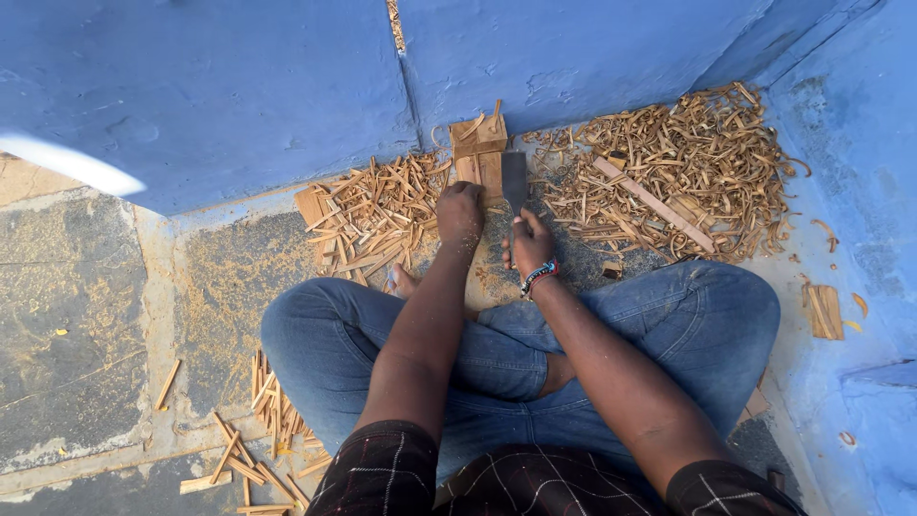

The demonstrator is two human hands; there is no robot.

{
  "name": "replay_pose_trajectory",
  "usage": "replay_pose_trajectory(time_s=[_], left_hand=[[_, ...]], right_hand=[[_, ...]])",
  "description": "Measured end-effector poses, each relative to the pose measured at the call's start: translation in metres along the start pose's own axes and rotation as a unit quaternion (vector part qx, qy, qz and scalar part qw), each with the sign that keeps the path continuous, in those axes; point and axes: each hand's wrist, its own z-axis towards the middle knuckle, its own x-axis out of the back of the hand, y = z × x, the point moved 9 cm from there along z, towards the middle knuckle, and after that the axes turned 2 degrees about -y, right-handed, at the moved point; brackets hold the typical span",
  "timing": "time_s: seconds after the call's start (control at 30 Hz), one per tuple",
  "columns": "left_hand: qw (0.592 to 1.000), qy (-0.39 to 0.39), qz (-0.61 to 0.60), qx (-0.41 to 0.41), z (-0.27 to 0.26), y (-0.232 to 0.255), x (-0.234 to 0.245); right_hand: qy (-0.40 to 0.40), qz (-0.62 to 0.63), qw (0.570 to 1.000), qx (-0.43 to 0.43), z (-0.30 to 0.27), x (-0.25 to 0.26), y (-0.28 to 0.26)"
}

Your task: The person sits on the ground and shaves thin strips of wood from a block using a handheld blade, accumulating wood shavings on the floor.

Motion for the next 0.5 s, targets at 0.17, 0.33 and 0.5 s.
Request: replay_pose_trajectory(time_s=[0.17, 0.33, 0.5], left_hand=[[1.0, 0.011, 0.004, -0.009, 0.001, 0.01, 0.008], [0.998, 0.054, -0.015, -0.009, -0.013, 0.017, 0.019], [0.961, -0.091, -0.045, 0.257, -0.051, -0.02, -0.043]], right_hand=[[-0.009, -0.025, 0.999, -0.025, -0.017, -0.001, -0.005], [-0.026, -0.058, 0.997, -0.05, -0.031, 0.002, -0.011], [-0.022, -0.03, 0.995, -0.09, -0.054, 0.01, -0.005]])
